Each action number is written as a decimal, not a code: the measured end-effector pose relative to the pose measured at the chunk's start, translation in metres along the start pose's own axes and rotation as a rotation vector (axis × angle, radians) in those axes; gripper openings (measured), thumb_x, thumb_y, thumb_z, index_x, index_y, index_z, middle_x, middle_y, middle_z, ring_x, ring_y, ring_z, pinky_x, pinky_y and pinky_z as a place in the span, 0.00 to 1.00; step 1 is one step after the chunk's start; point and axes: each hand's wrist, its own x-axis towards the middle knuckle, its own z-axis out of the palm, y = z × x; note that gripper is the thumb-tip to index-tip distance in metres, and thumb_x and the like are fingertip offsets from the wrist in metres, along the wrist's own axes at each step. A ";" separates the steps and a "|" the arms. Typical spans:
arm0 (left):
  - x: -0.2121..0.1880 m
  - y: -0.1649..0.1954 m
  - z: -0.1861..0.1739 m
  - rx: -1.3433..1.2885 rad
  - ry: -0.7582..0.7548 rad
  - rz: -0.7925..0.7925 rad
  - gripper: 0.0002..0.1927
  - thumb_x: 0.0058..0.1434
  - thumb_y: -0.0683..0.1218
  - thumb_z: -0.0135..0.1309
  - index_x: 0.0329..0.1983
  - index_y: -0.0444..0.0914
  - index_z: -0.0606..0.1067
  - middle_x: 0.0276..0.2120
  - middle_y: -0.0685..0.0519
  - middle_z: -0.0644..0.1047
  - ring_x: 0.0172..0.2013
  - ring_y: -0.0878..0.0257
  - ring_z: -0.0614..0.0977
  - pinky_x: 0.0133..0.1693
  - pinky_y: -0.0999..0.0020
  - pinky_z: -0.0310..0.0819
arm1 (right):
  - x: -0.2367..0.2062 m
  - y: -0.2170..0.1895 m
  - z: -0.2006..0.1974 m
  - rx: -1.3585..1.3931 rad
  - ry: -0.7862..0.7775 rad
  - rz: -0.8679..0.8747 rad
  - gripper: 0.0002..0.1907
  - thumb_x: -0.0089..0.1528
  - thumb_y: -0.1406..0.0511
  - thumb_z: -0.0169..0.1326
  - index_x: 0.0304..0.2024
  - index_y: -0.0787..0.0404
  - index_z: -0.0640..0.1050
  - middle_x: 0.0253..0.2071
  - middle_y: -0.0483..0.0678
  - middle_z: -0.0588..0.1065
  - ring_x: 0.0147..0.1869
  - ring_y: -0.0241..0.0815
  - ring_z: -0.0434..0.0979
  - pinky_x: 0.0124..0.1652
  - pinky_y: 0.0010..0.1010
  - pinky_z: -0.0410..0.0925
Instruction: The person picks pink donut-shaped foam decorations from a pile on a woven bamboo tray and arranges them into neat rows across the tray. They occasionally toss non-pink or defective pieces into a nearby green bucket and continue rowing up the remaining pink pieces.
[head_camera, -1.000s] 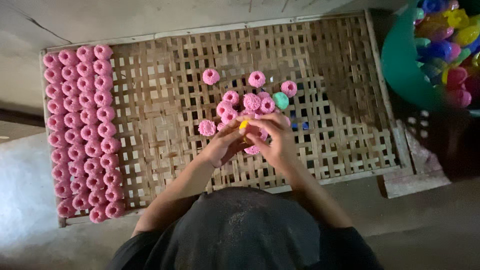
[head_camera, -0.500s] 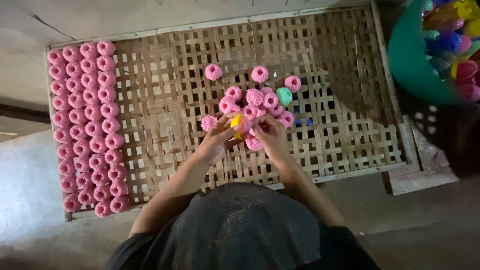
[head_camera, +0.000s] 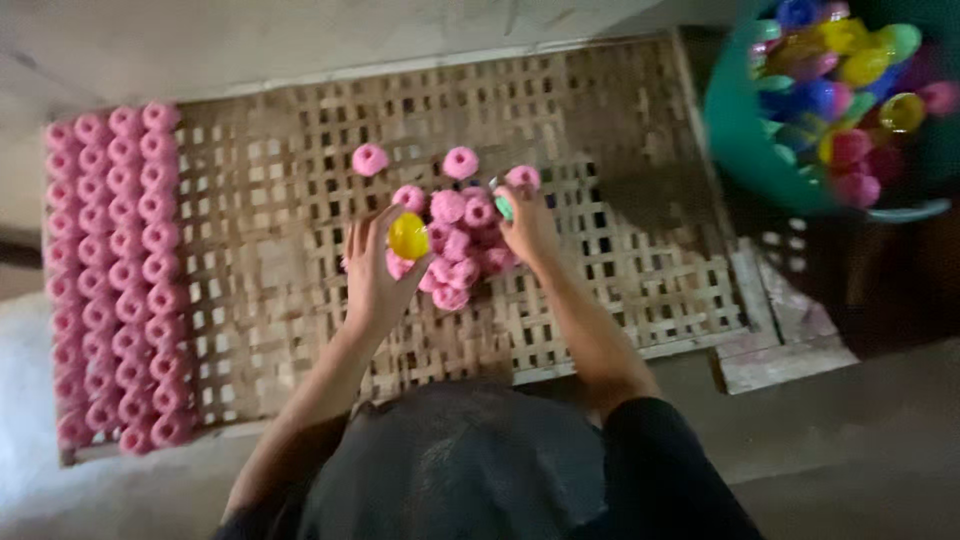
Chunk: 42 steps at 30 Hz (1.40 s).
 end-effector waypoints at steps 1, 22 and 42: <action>-0.004 0.007 0.008 -0.055 0.008 -0.018 0.38 0.53 0.47 0.69 0.66 0.37 0.67 0.58 0.43 0.72 0.60 0.44 0.72 0.62 0.51 0.65 | -0.003 0.003 -0.005 0.047 0.001 0.089 0.21 0.61 0.68 0.61 0.57 0.52 0.76 0.55 0.54 0.76 0.55 0.58 0.76 0.51 0.49 0.71; -0.072 -0.077 0.053 0.084 -0.126 -0.356 0.24 0.63 0.48 0.58 0.62 0.38 0.72 0.58 0.41 0.72 0.59 0.40 0.71 0.59 0.47 0.66 | 0.114 0.042 -0.198 1.762 0.264 0.481 0.21 0.71 0.58 0.58 0.58 0.65 0.69 0.46 0.59 0.77 0.44 0.47 0.80 0.53 0.37 0.79; 0.080 -0.402 -0.127 -0.011 -0.286 -0.447 0.20 0.60 0.58 0.60 0.49 0.43 0.74 0.40 0.47 0.81 0.40 0.49 0.84 0.40 0.51 0.78 | 0.210 -0.230 0.260 0.040 -0.387 0.155 0.19 0.56 0.64 0.60 0.46 0.62 0.68 0.41 0.59 0.76 0.44 0.59 0.78 0.42 0.48 0.70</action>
